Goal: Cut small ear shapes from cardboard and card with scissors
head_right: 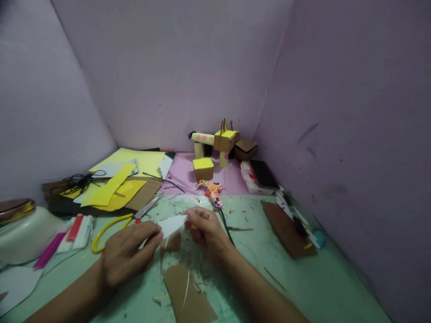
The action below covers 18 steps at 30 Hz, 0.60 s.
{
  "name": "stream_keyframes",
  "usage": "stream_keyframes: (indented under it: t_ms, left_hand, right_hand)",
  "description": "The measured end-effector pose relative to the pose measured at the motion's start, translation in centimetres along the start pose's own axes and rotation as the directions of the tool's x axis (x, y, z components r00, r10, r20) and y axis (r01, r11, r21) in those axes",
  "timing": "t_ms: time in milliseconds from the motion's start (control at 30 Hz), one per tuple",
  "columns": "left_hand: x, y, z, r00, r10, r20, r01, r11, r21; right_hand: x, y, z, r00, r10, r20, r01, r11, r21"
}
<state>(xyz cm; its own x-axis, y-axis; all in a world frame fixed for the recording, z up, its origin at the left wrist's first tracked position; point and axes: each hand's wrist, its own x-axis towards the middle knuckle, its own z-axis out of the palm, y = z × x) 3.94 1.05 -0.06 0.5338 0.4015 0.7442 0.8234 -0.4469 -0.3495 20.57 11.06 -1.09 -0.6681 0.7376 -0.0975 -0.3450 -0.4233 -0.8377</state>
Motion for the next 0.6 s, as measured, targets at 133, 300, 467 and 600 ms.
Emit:
stream_keyframes:
  t_ms: [133, 300, 467, 600]
  left_hand:
    - [0.4, 0.5, 0.9, 0.956, -0.293, -0.023, 0.289, 0.952, -0.097]
    - [1.8, 2.0, 1.7, 0.621, -0.555, 0.554, 0.63, 0.773, 0.069]
    - [3.3, 2.7, 2.4, 0.292, -0.556, 0.778, 0.714, 0.668, 0.209]
    - [2.7, 1.0, 2.5, 0.216, -0.549, 0.808, 0.793, 0.582, 0.183]
  right_hand:
    - [0.5, -0.4, -0.5, 0.968, -0.094, -0.235, 0.081, 0.995, -0.066]
    - [1.4, -2.0, -1.8, 0.9, -0.121, -0.419, 0.139, 0.99, 0.014]
    - [1.6, -1.6, -1.7, 0.9, -0.074, -0.429, 0.091, 0.996, 0.019]
    - [1.4, -1.2, -1.4, 0.902, -0.077, -0.424, 0.081, 0.997, -0.009]
